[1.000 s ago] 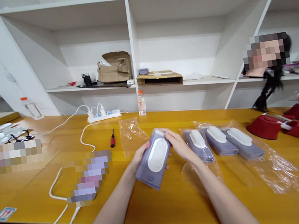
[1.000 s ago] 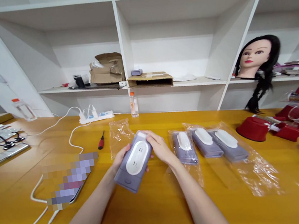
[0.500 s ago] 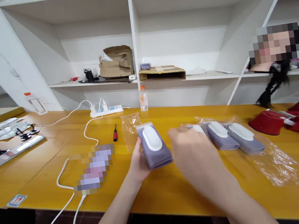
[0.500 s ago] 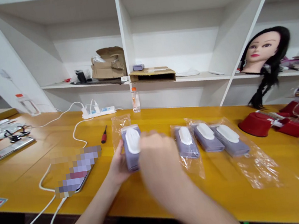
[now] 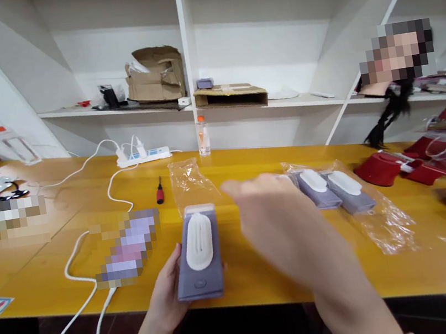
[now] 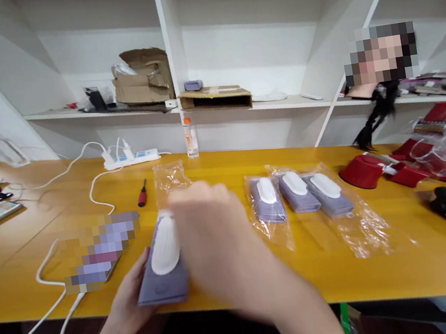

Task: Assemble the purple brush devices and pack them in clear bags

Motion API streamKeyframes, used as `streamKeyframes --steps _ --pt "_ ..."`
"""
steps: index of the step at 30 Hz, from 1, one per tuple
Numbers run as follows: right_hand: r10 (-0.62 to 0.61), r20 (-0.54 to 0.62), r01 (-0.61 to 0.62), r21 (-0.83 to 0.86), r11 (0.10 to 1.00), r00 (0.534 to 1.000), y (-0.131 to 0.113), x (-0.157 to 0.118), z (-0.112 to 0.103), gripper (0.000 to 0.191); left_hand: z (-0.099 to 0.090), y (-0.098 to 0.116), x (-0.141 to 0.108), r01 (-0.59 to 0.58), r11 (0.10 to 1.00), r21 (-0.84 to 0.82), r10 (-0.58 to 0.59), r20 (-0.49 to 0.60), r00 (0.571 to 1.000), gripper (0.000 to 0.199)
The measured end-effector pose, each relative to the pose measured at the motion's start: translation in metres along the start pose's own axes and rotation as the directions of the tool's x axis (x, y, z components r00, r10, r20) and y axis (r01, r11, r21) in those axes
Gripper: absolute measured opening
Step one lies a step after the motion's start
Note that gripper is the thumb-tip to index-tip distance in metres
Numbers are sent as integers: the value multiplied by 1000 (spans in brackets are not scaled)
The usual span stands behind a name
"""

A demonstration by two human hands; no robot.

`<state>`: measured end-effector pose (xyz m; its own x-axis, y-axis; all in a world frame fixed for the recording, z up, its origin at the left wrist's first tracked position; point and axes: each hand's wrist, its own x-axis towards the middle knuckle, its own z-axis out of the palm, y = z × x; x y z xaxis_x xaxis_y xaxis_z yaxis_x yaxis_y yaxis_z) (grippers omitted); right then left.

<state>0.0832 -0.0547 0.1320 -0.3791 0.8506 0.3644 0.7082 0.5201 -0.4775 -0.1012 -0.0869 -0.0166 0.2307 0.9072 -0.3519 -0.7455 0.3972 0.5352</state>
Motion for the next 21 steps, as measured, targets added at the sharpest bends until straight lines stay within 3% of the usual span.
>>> streamKeyframes --steps 1,4,7,10,16,21 --pt "60 108 -40 -183 982 992 8 22 7 18 -3 -2 -5 -12 1000 -11 11 -46 999 44" --pt "117 244 -44 -284 958 963 42 72 48 21 -6 -6 -20 3 999 -41 -10 -170 985 50" --pt "45 274 29 -259 965 961 73 88 97 37 -4 -6 -28 10 1000 -29 -16 -186 982 53" --pt "-29 257 88 -223 971 966 90 86 128 40 0 -5 -31 37 999 7 -35 -187 982 52" --pt "-66 225 110 -188 976 972 101 86 151 25 10 -1 -18 99 994 49 -87 -195 977 49" --pt "-36 87 46 -116 992 996 111 83 153 19 19 4 2 80 993 90 -67 -140 988 48"
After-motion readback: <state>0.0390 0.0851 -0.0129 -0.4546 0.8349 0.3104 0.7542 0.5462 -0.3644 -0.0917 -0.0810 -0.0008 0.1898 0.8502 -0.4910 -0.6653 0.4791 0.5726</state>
